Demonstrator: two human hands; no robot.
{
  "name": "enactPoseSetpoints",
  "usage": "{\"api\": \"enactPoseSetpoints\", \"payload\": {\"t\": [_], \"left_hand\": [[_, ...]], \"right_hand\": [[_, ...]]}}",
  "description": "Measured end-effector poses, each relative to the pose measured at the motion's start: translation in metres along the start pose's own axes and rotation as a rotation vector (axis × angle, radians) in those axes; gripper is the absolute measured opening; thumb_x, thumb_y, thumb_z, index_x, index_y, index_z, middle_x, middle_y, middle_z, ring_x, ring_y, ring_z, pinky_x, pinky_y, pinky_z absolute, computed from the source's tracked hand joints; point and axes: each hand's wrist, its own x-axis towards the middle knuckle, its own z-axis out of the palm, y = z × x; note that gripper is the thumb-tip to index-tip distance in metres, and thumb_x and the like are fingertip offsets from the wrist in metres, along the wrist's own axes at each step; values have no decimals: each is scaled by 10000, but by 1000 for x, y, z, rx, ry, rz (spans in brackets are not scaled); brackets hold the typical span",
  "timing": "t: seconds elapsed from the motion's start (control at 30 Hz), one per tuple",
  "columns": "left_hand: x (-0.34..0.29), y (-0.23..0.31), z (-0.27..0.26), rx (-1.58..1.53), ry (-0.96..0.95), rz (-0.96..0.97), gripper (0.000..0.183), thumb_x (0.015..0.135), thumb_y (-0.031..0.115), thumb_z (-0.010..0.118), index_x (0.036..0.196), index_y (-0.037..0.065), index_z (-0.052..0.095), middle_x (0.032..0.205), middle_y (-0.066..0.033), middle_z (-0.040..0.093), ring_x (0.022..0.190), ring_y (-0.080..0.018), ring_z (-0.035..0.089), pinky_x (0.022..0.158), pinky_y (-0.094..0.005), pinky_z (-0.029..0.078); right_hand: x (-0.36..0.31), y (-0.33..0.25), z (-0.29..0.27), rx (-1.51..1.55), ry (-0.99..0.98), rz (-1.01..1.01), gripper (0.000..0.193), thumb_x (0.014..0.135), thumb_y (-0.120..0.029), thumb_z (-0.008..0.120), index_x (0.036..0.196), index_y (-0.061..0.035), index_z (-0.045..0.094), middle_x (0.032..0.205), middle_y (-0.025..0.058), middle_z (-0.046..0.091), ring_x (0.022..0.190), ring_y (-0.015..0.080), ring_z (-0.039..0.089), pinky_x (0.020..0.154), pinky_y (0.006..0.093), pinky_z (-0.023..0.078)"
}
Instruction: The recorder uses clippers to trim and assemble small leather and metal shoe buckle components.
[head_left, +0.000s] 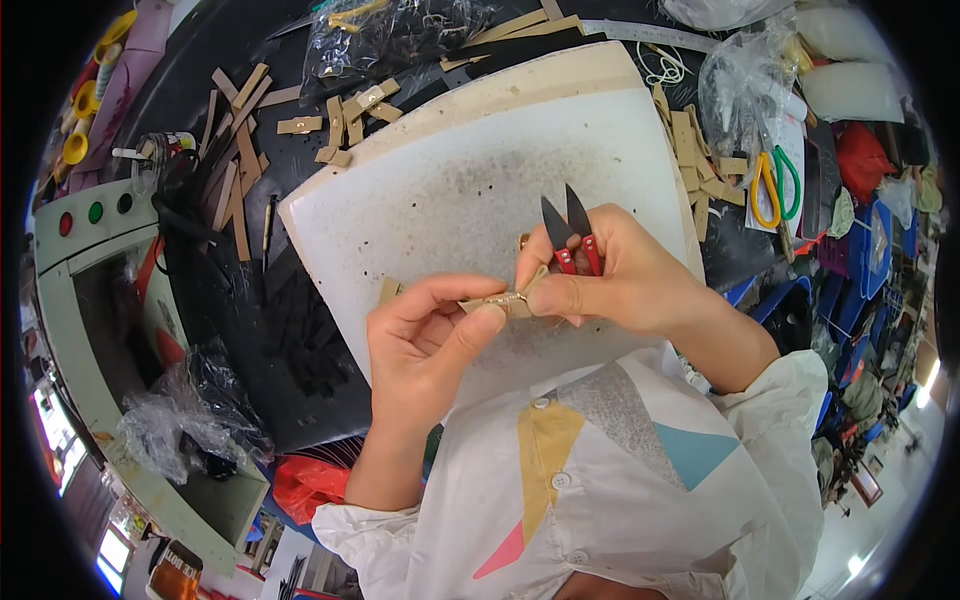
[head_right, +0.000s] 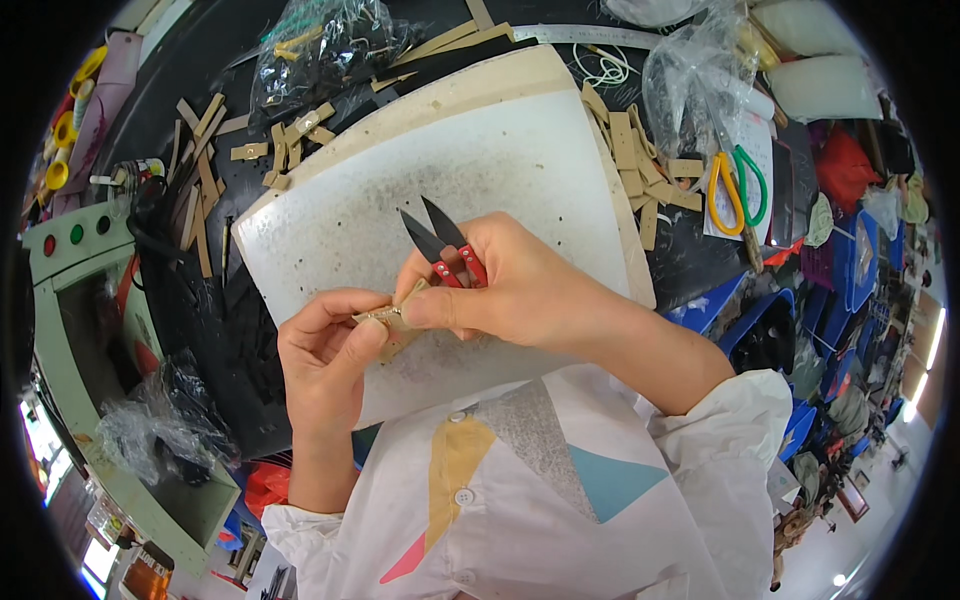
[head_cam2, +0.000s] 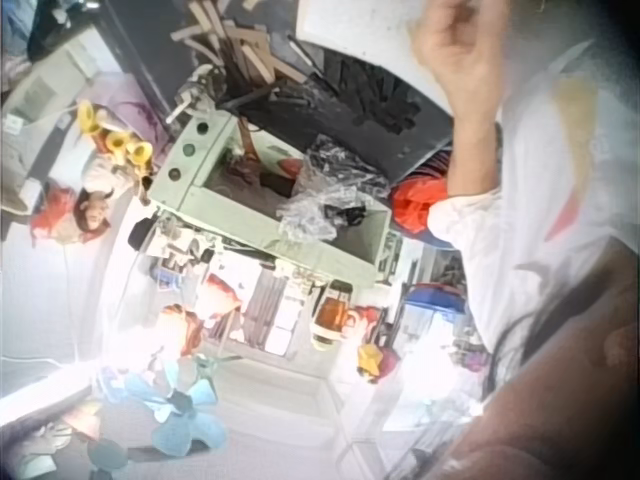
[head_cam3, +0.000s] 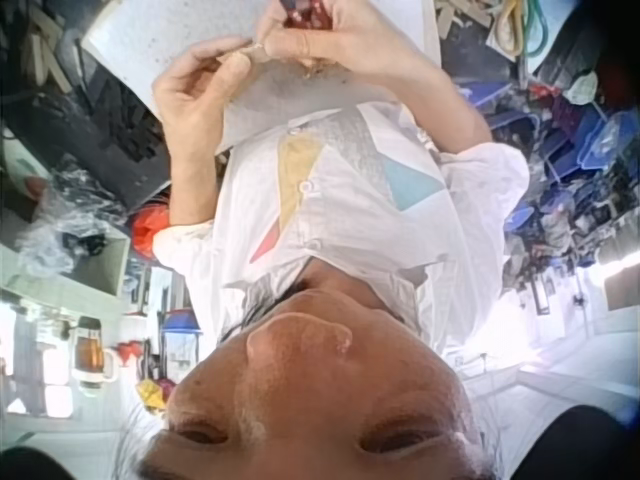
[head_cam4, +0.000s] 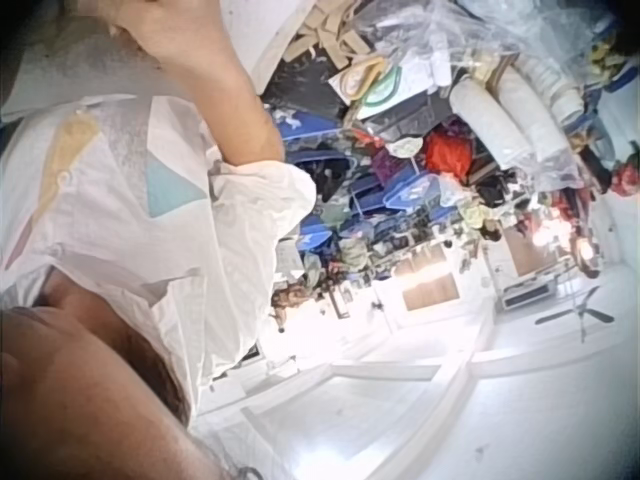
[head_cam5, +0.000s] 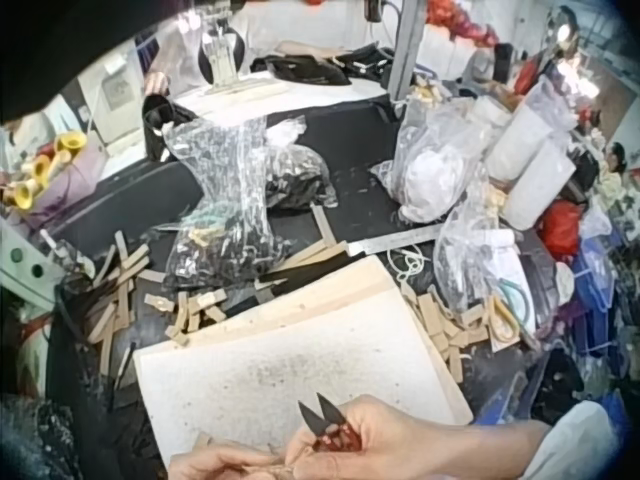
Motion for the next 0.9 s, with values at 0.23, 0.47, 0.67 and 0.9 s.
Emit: {"api": "enactPoseSetpoints", "payload": {"t": [0.23, 0.47, 0.67, 0.9], "left_hand": [[0, -3, 3, 75, 35, -71, 172, 808, 23, 642, 954, -63, 611, 851, -89, 640, 734, -96, 585, 650, -207, 470], [1, -4, -1, 255, 63, 21, 193, 820, 4, 629, 1002, -59, 610, 840, -69, 636, 718, -81, 578, 635, -192, 452], [10, 2, -3, -307, 3, -219, 228, 843, 71, 616, 1018, -74, 599, 882, -148, 655, 754, -186, 651, 699, -288, 536], [3, -2, -5, -296, -44, -204, 216, 827, 58, 634, 999, -68, 603, 873, -150, 654, 740, -172, 644, 690, -274, 535]], "right_hand": [[-1, 5, 4, -236, 95, -81, 115, 791, -110, 653, 831, -13, 605, 633, -18, 527, 528, 43, 456, 477, 199, 345], [1, 9, 8, -87, 104, -19, 101, 846, -105, 611, 886, -15, 592, 675, -9, 546, 546, 29, 452, 479, 188, 347], [1, 5, 0, 121, 58, 26, 209, 842, -210, 645, 911, -20, 591, 631, -13, 519, 512, 27, 416, 427, 186, 278], [0, 8, -5, 292, -102, 63, 244, 826, -243, 664, 901, -22, 592, 614, -15, 510, 494, 31, 406, 422, 184, 258]]}}
